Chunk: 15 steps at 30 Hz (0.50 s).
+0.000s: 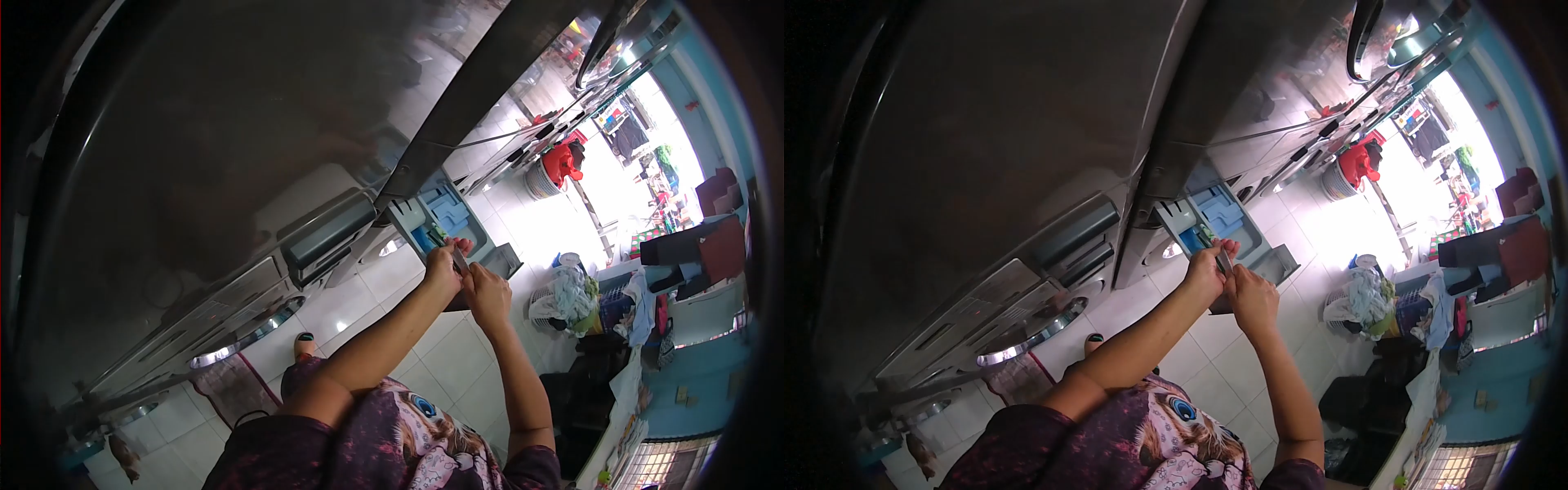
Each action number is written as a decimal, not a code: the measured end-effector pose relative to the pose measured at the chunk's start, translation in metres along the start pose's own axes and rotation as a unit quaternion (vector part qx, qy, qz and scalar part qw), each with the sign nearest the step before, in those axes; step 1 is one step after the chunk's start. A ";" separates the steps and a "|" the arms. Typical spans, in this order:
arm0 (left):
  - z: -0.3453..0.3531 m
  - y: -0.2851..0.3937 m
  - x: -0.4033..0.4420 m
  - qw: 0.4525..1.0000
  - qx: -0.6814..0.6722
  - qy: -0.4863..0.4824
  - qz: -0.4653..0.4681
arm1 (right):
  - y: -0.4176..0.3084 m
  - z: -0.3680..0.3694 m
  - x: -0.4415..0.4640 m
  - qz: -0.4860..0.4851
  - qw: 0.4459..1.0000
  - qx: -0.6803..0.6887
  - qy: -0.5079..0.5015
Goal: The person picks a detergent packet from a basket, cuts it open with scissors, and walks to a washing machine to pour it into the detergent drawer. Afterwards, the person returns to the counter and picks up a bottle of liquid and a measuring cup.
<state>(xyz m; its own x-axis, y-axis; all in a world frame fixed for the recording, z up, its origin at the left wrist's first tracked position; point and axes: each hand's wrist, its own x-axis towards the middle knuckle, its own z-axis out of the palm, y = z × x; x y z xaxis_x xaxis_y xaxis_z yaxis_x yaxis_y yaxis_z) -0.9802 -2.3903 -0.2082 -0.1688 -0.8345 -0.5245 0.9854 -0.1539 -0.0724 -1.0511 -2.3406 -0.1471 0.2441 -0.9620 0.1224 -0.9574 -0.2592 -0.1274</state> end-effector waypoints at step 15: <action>-0.005 0.004 0.020 0.998 0.017 -0.024 -0.058 | 0.011 -0.012 0.005 -0.072 0.996 -0.058 -0.016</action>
<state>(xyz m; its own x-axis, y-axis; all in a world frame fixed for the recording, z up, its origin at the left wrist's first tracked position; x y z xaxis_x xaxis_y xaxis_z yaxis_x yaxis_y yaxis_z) -0.9799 -2.4049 -0.2232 -0.2826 -0.8349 -0.4723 0.9583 -0.2673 -0.1010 -1.0626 -2.3469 -0.1357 0.3833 -0.9183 0.0990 -0.9230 -0.3848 0.0043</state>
